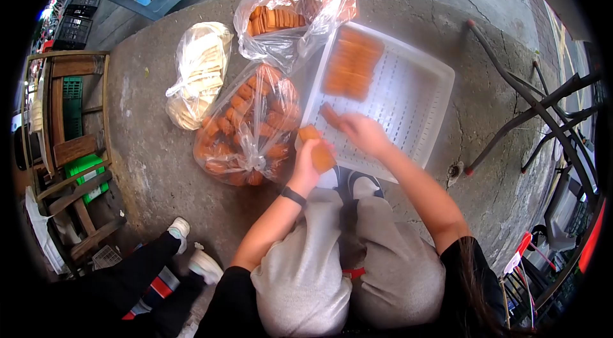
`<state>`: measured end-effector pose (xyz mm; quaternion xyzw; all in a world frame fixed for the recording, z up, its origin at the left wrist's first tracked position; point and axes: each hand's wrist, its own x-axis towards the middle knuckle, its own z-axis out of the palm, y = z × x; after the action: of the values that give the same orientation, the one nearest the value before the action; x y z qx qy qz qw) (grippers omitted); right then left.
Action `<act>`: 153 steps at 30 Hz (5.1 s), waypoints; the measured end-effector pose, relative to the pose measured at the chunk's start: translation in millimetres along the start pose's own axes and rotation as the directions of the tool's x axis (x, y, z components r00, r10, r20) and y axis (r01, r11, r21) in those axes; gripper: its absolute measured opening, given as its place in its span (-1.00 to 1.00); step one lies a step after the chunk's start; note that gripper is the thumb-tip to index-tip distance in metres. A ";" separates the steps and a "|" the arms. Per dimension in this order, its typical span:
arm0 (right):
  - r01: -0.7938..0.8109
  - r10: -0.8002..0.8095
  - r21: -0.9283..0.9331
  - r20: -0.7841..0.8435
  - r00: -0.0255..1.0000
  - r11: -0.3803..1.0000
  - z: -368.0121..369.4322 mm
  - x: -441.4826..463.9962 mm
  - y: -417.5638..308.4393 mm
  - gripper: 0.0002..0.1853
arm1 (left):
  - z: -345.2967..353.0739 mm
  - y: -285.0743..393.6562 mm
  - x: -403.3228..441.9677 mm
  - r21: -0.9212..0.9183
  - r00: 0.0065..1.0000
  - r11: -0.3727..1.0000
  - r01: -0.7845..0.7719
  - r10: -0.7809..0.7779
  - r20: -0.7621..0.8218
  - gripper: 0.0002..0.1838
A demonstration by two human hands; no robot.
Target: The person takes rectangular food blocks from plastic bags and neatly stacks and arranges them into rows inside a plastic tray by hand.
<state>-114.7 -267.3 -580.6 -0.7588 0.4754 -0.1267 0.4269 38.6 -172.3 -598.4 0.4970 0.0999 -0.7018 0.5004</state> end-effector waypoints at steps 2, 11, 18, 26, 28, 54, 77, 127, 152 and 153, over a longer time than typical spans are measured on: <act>-0.005 0.004 -0.192 -0.006 1.000 0.981 0.3 12.0 6.1 -0.83 | -1.2 -1.3 0.6 -0.005 0.999 1.000 0.024 -0.024 -0.026 -0.64; -0.143 0.073 -0.551 -0.146 0.987 0.822 24.6 51.1 24.3 -0.89 | -5.7 -3.0 0.4 0.030 0.997 0.996 0.082 -0.082 -0.003 -0.65; -0.192 0.066 -0.575 -0.233 0.970 0.795 15.1 47.5 21.9 -0.84 | -0.2 -3.6 -2.8 0.025 0.994 0.993 0.112 -0.112 0.011 -0.65; 0.119 -0.104 -0.342 0.061 0.993 0.932 8.5 23.2 -4.1 -0.71 | 14.6 4.5 -10.6 -0.002 0.999 0.999 0.046 -0.046 -0.019 -0.71; -0.020 -0.014 0.101 0.331 0.944 0.995 6.1 8.8 -23.0 -0.58 | 15.7 7.4 -10.7 -0.013 1.000 1.000 0.021 -0.021 0.007 -0.73; 0.001 -0.026 -0.434 -0.051 0.998 0.901 4.4 25.7 13.8 -0.87 | -2.6 4.4 2.3 0.179 0.990 0.981 -0.077 0.054 0.130 -0.73; -0.253 0.150 -0.639 -0.211 0.966 0.726 4.9 33.3 38.7 -0.59 | 19.9 34.9 -1.2 0.235 0.989 0.963 -0.129 0.106 0.108 -0.82; -0.168 0.201 0.243 -0.116 0.973 0.955 -67.2 -4.4 3.9 -0.86 | 103.9 174.8 108.4 0.461 0.901 0.786 -0.413 0.428 0.078 -0.65; -0.047 0.114 0.863 -0.012 0.993 0.502 -40.0 -38.3 -66.8 -0.32 | 77.6 21.9 -40.8 0.198 0.932 0.969 -0.149 0.071 0.355 -0.49; -0.045 0.106 0.849 -0.013 0.994 0.526 -35.0 -35.4 -64.1 -0.30 | 73.2 21.7 -34.8 0.125 0.930 0.992 -0.023 -0.025 0.368 -0.48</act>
<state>-114.6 -244.7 -502.6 -0.4308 0.4001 -0.3464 0.7310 12.4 -208.4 -527.4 0.3873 -0.0405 -0.7878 0.4772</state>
